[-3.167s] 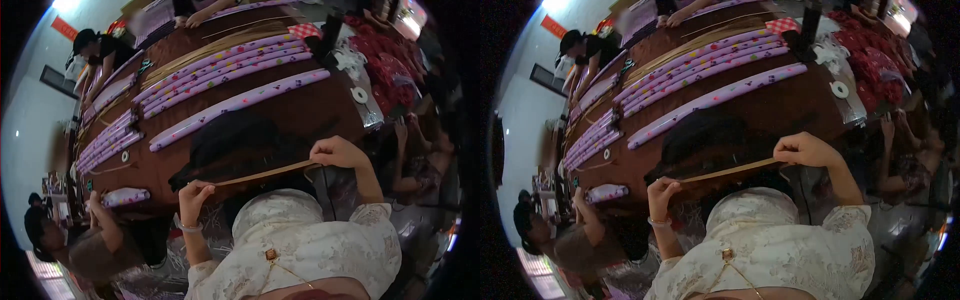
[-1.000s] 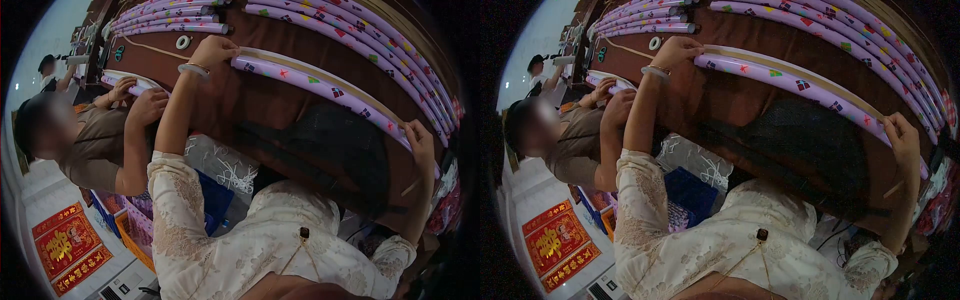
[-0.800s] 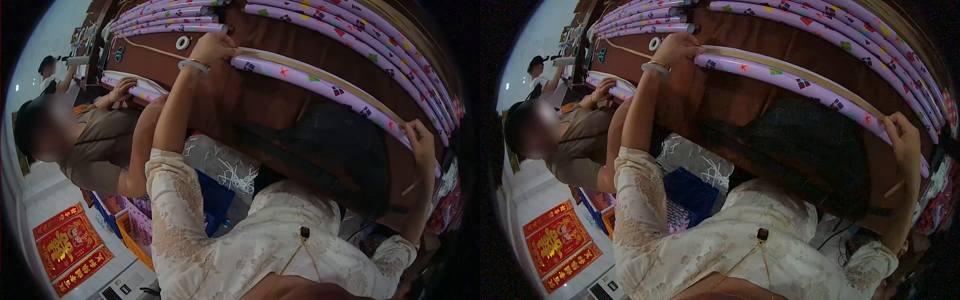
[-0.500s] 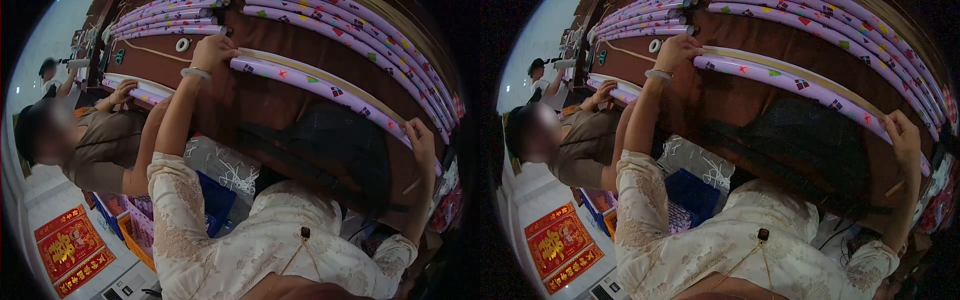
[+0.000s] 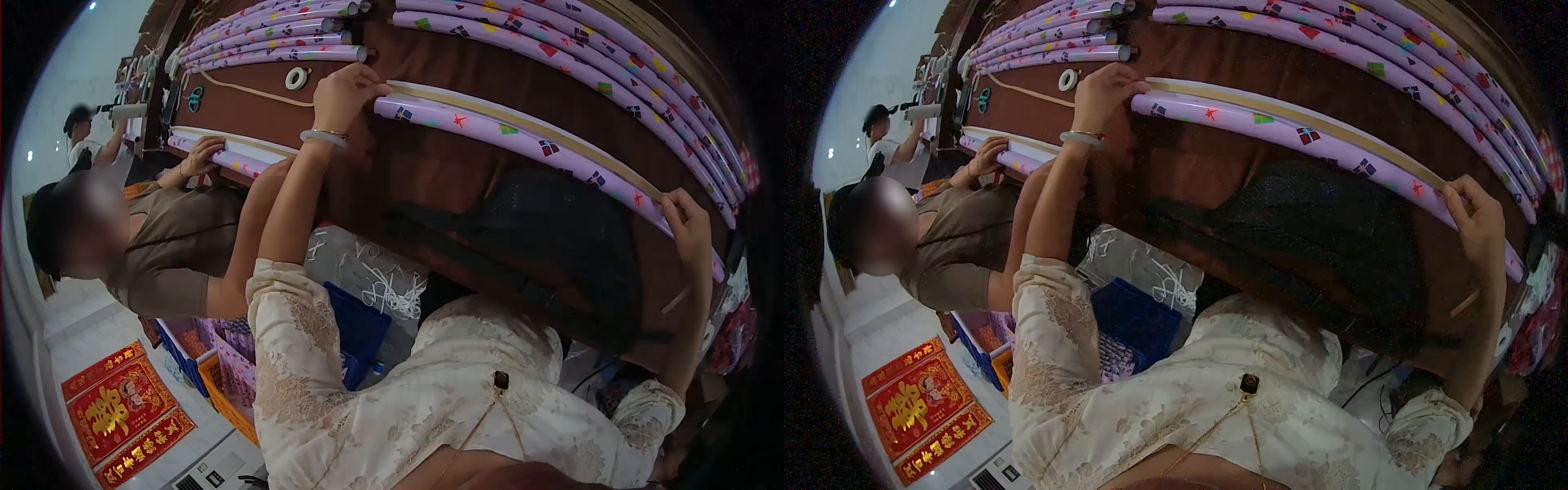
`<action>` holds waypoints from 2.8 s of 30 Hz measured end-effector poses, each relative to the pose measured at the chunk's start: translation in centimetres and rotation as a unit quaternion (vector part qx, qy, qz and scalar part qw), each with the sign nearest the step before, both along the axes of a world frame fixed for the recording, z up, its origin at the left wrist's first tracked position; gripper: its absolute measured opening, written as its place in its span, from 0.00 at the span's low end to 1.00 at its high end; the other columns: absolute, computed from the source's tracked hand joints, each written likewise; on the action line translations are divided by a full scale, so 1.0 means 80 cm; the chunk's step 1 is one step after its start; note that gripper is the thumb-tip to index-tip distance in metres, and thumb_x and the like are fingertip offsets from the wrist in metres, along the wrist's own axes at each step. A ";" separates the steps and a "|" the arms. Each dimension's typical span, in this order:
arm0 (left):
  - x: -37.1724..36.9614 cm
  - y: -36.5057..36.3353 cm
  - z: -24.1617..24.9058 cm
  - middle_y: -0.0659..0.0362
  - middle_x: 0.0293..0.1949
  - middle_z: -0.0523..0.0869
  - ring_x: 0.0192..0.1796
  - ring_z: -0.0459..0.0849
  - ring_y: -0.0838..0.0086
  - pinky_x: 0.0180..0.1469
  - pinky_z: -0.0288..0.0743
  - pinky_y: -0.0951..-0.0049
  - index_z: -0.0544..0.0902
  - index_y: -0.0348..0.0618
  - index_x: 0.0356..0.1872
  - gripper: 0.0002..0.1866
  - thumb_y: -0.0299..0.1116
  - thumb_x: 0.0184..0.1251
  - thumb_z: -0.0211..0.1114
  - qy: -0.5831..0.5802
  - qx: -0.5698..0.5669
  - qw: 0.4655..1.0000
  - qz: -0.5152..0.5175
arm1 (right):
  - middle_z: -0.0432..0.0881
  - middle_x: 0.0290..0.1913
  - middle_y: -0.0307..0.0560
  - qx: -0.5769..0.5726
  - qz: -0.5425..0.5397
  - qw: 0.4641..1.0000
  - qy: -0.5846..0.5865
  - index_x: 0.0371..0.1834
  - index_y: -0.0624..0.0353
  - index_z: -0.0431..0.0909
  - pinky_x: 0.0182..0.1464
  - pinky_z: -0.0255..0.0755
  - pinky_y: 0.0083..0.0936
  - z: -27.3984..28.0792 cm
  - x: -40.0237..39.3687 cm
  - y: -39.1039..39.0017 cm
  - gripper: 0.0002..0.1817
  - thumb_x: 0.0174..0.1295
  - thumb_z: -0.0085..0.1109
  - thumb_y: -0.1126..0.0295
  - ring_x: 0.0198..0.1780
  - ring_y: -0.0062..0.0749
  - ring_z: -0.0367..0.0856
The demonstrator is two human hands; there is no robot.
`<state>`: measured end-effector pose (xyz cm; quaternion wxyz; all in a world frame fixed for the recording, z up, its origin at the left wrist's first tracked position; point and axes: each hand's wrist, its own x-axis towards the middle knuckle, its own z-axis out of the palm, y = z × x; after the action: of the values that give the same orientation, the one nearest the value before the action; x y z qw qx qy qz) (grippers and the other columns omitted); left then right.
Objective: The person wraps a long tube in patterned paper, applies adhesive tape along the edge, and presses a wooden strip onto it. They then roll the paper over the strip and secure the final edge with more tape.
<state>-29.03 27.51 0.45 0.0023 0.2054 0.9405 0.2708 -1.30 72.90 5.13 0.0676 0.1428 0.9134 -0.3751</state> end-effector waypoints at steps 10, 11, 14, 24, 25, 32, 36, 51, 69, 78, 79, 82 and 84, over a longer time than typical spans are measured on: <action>0.007 0.012 0.016 0.62 0.25 0.86 0.30 0.85 0.67 0.33 0.76 0.69 0.84 0.49 0.29 0.19 0.50 0.40 0.74 -0.001 -0.069 0.997 0.015 | 0.69 0.23 0.38 0.000 0.012 1.000 0.024 0.33 0.65 0.74 0.31 0.58 0.19 -0.001 -0.002 -0.001 0.11 0.65 0.50 0.66 0.28 0.17 0.64; 0.005 0.011 0.014 0.62 0.25 0.86 0.30 0.85 0.67 0.33 0.76 0.69 0.84 0.49 0.29 0.19 0.50 0.40 0.74 -0.001 -0.069 0.998 0.013 | 0.69 0.23 0.38 0.000 0.010 1.000 0.024 0.33 0.65 0.74 0.31 0.58 0.19 0.002 -0.002 -0.003 0.11 0.65 0.50 0.66 0.28 0.17 0.64; 0.000 0.012 0.014 0.62 0.25 0.85 0.30 0.85 0.67 0.32 0.76 0.69 0.84 0.49 0.28 0.18 0.49 0.40 0.74 0.013 -0.090 0.996 0.010 | 0.70 0.23 0.39 -0.006 -0.003 1.000 -0.012 0.34 0.65 0.75 0.32 0.60 0.19 0.008 -0.005 -0.008 0.12 0.65 0.50 0.66 0.28 0.18 0.65; -0.001 0.021 0.029 0.59 0.24 0.84 0.27 0.82 0.74 0.30 0.74 0.74 0.83 0.43 0.27 0.17 0.44 0.42 0.76 -0.017 -0.119 0.993 -0.022 | 0.70 0.22 0.40 0.042 -0.013 0.999 -0.014 0.34 0.63 0.75 0.30 0.61 0.21 -0.001 -0.006 -0.006 0.12 0.64 0.51 0.64 0.26 0.19 0.65; -0.001 0.021 0.029 0.59 0.24 0.84 0.27 0.82 0.74 0.30 0.74 0.74 0.83 0.44 0.27 0.17 0.44 0.42 0.76 -0.020 -0.113 0.993 -0.024 | 0.69 0.22 0.40 0.049 -0.016 0.999 -0.019 0.34 0.63 0.75 0.30 0.61 0.21 -0.001 -0.006 -0.007 0.12 0.64 0.51 0.65 0.26 0.19 0.65; -0.004 0.025 0.032 0.60 0.23 0.84 0.27 0.82 0.75 0.30 0.74 0.74 0.84 0.43 0.26 0.16 0.43 0.41 0.76 -0.043 -0.138 0.989 -0.025 | 0.68 0.21 0.40 0.025 -0.017 1.000 0.003 0.32 0.63 0.75 0.29 0.60 0.21 -0.009 -0.004 -0.003 0.12 0.64 0.52 0.64 0.26 0.19 0.64; -0.007 0.022 0.028 0.62 0.24 0.84 0.28 0.83 0.72 0.31 0.74 0.72 0.84 0.46 0.26 0.16 0.45 0.40 0.75 -0.045 -0.116 0.992 -0.030 | 0.68 0.21 0.40 0.039 -0.017 0.999 0.003 0.31 0.63 0.74 0.30 0.60 0.21 -0.009 -0.004 -0.002 0.12 0.64 0.52 0.64 0.26 0.19 0.65; -0.023 0.023 0.030 0.58 0.23 0.84 0.29 0.84 0.67 0.33 0.75 0.69 0.84 0.45 0.25 0.16 0.45 0.39 0.75 -0.086 -0.146 0.983 -0.064 | 0.75 0.29 0.44 0.097 -0.025 0.995 -0.003 0.33 0.62 0.78 0.37 0.67 0.25 0.008 -0.005 -0.005 0.11 0.60 0.55 0.64 0.32 0.30 0.75; -0.024 0.019 0.025 0.57 0.22 0.83 0.27 0.83 0.69 0.31 0.74 0.71 0.81 0.43 0.24 0.14 0.39 0.41 0.74 -0.046 -0.175 0.979 -0.092 | 0.74 0.32 0.41 0.080 -0.083 0.993 0.013 0.37 0.61 0.75 0.37 0.69 0.21 0.007 0.045 0.038 0.07 0.58 0.56 0.71 0.35 0.25 0.75; -0.017 0.022 0.034 0.60 0.22 0.82 0.26 0.79 0.81 0.29 0.72 0.78 0.80 0.39 0.25 0.12 0.33 0.44 0.74 -0.115 -0.091 0.986 -0.082 | 0.74 0.32 0.41 0.130 -0.080 0.988 -0.006 0.33 0.58 0.75 0.39 0.69 0.23 0.004 0.035 0.038 0.06 0.53 0.53 0.72 0.35 0.30 0.76; -0.019 0.020 0.031 0.60 0.22 0.82 0.26 0.79 0.81 0.29 0.72 0.78 0.80 0.39 0.25 0.12 0.33 0.44 0.74 -0.116 -0.090 0.986 -0.082 | 0.74 0.32 0.42 0.128 -0.073 0.989 0.001 0.33 0.58 0.76 0.39 0.69 0.24 0.002 0.035 0.039 0.05 0.53 0.53 0.72 0.36 0.30 0.76; -0.023 0.013 0.025 0.60 0.22 0.82 0.25 0.78 0.81 0.30 0.72 0.78 0.80 0.39 0.26 0.12 0.33 0.45 0.74 -0.151 -0.067 0.984 -0.060 | 0.76 0.33 0.39 0.155 -0.041 0.987 -0.019 0.31 0.52 0.79 0.39 0.70 0.29 0.001 0.033 0.044 0.04 0.53 0.55 0.68 0.37 0.36 0.78; -0.021 0.015 0.027 0.60 0.22 0.82 0.26 0.79 0.81 0.30 0.72 0.78 0.80 0.39 0.26 0.12 0.32 0.45 0.74 -0.133 -0.075 0.986 -0.073 | 0.76 0.33 0.39 0.151 -0.039 0.987 -0.028 0.30 0.52 0.79 0.39 0.70 0.30 0.001 0.032 0.044 0.05 0.53 0.54 0.68 0.37 0.37 0.78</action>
<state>-30.73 28.73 2.63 0.1625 0.2351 0.9319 0.2234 1.22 76.45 5.25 0.0561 0.1972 0.9511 -0.2312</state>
